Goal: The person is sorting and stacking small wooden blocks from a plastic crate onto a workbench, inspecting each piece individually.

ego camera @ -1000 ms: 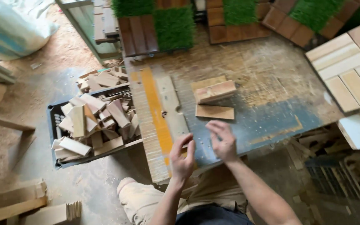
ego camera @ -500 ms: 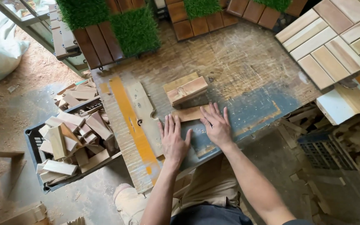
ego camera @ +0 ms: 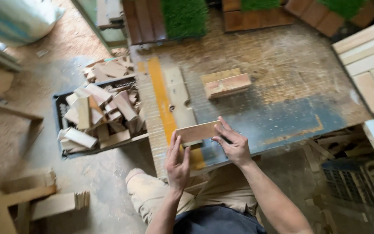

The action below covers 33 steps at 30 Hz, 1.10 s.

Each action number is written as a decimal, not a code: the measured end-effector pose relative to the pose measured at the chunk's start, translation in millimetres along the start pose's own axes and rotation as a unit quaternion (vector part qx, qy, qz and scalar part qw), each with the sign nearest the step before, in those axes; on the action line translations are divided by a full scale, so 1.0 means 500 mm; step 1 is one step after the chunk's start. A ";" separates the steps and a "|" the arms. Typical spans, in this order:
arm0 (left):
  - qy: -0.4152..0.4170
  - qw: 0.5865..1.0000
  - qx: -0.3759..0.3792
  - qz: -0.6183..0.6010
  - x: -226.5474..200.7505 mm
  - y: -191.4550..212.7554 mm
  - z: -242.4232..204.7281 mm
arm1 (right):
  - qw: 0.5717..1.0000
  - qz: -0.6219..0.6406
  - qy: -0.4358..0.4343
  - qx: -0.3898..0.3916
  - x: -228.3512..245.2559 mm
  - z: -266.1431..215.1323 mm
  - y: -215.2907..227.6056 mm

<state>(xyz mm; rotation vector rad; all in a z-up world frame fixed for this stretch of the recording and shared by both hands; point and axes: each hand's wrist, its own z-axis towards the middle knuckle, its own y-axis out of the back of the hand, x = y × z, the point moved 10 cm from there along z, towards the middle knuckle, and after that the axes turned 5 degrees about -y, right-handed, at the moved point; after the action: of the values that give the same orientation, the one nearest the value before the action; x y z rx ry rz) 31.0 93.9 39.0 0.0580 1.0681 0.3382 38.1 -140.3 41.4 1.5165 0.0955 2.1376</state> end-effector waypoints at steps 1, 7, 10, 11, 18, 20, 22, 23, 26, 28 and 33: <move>0.006 1.000 -0.008 0.010 0.012 0.034 -0.008 | 1.000 0.007 -0.001 0.012 0.011 -0.008 -0.031; 0.037 0.988 -0.109 0.101 0.076 0.212 -0.037 | 0.989 -0.011 0.110 0.101 0.099 -0.027 -0.207; 0.047 0.985 -0.129 0.103 0.098 0.245 -0.029 | 0.980 -0.056 0.167 0.092 0.108 -0.033 -0.256; 0.045 0.984 -0.112 0.130 0.112 0.239 -0.029 | 0.975 -0.116 0.165 0.095 0.103 -0.035 -0.267; 0.046 0.979 -0.036 0.196 0.177 0.205 -0.025 | 0.963 -0.227 0.103 0.100 0.087 -0.031 -0.274; 0.041 0.979 -0.020 0.201 0.181 0.207 -0.014 | 0.963 -0.228 0.103 0.096 0.083 -0.031 -0.276; 0.035 0.978 -0.001 0.204 0.189 0.208 0.000 | 0.964 -0.231 0.101 0.089 0.087 -0.022 -0.281; 0.020 0.975 0.013 0.220 0.188 0.207 0.003 | 0.961 -0.237 0.106 0.093 0.094 -0.022 -0.284; -0.006 0.970 0.031 0.242 0.186 0.203 0.002 | 0.952 -0.264 0.110 0.107 0.084 -0.029 -0.293; -0.018 0.967 0.034 0.250 0.176 0.208 0.012 | 0.946 -0.283 0.111 0.117 0.075 -0.027 -0.303; -0.068 0.945 0.053 0.316 0.094 0.193 0.058 | 0.943 -0.293 0.105 0.118 0.070 -0.025 -0.296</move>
<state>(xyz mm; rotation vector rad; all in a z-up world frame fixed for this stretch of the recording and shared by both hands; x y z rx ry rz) 53.2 202.8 33.1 0.5222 0.9077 0.8432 72.4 6.3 16.1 1.1717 0.7996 1.8247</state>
